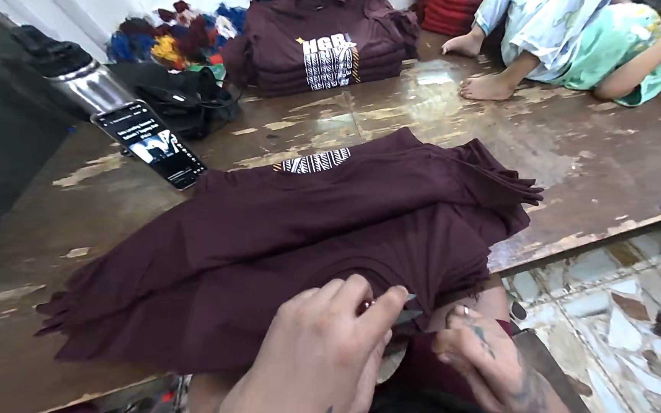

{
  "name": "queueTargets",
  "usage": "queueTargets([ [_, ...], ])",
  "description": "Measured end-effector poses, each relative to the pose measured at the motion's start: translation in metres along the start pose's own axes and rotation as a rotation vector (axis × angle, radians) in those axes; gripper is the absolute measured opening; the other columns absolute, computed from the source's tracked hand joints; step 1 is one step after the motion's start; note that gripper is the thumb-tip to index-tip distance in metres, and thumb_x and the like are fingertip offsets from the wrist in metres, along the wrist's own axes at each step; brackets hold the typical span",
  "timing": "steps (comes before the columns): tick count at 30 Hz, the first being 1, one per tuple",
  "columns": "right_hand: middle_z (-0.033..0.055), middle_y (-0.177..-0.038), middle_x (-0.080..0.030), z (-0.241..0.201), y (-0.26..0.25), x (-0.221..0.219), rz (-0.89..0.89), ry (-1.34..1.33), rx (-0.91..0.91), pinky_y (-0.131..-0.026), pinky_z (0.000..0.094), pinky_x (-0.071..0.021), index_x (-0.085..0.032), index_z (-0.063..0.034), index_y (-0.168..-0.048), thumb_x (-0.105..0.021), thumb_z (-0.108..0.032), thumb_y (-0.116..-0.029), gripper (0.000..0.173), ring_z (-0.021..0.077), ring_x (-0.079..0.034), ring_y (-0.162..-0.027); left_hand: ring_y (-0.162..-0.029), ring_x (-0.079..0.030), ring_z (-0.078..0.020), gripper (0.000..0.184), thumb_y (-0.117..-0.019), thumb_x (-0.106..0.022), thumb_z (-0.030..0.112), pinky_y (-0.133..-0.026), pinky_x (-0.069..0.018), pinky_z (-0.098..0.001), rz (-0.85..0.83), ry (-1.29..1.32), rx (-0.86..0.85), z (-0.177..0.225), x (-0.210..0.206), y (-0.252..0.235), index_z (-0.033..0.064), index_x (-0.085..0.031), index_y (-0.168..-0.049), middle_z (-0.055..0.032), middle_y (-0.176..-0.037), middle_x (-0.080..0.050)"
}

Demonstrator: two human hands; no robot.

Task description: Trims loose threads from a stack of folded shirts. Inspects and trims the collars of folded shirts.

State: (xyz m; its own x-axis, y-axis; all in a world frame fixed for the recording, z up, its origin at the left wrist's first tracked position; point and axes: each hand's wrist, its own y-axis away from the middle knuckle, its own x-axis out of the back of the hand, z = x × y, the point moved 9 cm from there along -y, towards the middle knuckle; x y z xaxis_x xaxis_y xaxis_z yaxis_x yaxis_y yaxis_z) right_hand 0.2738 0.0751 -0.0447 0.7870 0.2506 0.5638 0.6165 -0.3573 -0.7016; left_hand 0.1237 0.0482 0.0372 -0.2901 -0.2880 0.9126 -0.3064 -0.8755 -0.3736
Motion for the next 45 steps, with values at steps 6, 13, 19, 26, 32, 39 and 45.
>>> queueTargets([
  [6,-0.0024,-0.064,-0.052,-0.014,-0.009,0.001,-0.021,0.191,0.056,-0.061,0.0225,-0.0449,-0.059,-0.0150,-0.095,-0.048,-0.021,-0.1065,0.018,0.0102,-0.052,-0.057,-0.060,-0.062,-0.0256,0.023,-0.0819,-0.063,0.012,-0.046,-0.0421,-0.0376,-0.150,-0.126,-0.240,0.033,-0.016,-0.020,0.0134,-0.077,-0.100,-0.0065,-0.075,-0.065],
  [13,0.0027,-0.059,-0.046,-0.019,-0.025,0.020,-0.027,-0.017,0.110,-0.071,0.0268,-0.0499,-0.051,-0.0130,-0.073,-0.040,-0.045,-0.1095,0.050,0.0154,-0.053,-0.058,-0.063,-0.063,-0.0231,0.036,-0.1008,-0.050,0.034,-0.049,-0.0487,-0.0376,0.048,0.024,0.088,-0.015,-0.003,-0.002,0.0109,-0.072,-0.119,-0.0082,-0.083,-0.065],
  [19,0.0266,-0.118,-0.068,0.037,-0.096,-0.015,-0.421,-0.041,0.036,-0.082,0.0570,-0.0557,-0.072,-0.0148,-0.125,-0.053,0.000,-0.0937,0.040,0.0440,-0.068,-0.103,-0.062,-0.064,-0.0150,0.016,-0.0788,-0.069,0.021,-0.050,-0.0526,-0.0303,0.203,0.198,0.190,0.000,-0.051,0.017,0.0093,-0.076,-0.087,-0.0039,-0.076,-0.065],
  [26,0.0132,-0.072,-0.066,0.021,-0.087,-0.003,-0.221,0.295,0.361,-0.051,0.0393,-0.0528,-0.062,-0.0050,-0.085,-0.053,-0.012,-0.0996,0.018,0.0289,-0.067,-0.061,-0.061,-0.063,-0.0051,0.030,-0.1055,-0.049,0.025,-0.055,-0.0527,-0.0216,0.154,0.624,0.438,-0.032,-0.055,0.021,0.0011,-0.065,-0.096,-0.0022,-0.075,-0.068],
  [32,0.0094,-0.075,-0.069,0.029,-0.053,-0.003,0.179,0.334,0.297,-0.074,0.0318,-0.0562,-0.065,-0.0064,-0.088,-0.054,-0.017,-0.0990,0.018,0.0221,-0.069,-0.072,-0.062,-0.058,-0.0123,0.021,-0.0963,-0.058,0.017,-0.057,-0.0485,-0.0262,0.059,0.571,0.425,-0.025,-0.061,0.005,-0.0003,-0.069,-0.096,-0.0080,-0.076,-0.064],
  [39,0.0091,-0.084,-0.069,0.034,-0.041,-0.003,0.149,0.283,0.172,-0.088,0.0354,-0.0525,-0.066,-0.0086,-0.092,-0.052,-0.025,-0.1023,0.024,0.0245,-0.068,-0.088,-0.065,-0.068,-0.0060,0.022,-0.1039,-0.048,0.019,-0.059,-0.0570,-0.0216,0.027,0.680,0.380,-0.023,-0.067,0.015,0.0033,-0.061,-0.095,-0.0021,-0.076,-0.069],
  [45,0.0094,-0.084,-0.068,0.033,-0.046,-0.003,0.064,0.260,0.019,-0.090,0.0392,-0.0508,-0.076,-0.0127,-0.106,-0.040,-0.059,-0.1047,0.059,0.0251,-0.067,-0.087,-0.056,-0.053,-0.0034,0.023,-0.1028,-0.054,0.025,-0.051,-0.0448,-0.0149,0.219,0.578,0.243,-0.006,-0.053,0.030,0.0063,-0.061,-0.091,-0.0008,-0.068,-0.057],
])
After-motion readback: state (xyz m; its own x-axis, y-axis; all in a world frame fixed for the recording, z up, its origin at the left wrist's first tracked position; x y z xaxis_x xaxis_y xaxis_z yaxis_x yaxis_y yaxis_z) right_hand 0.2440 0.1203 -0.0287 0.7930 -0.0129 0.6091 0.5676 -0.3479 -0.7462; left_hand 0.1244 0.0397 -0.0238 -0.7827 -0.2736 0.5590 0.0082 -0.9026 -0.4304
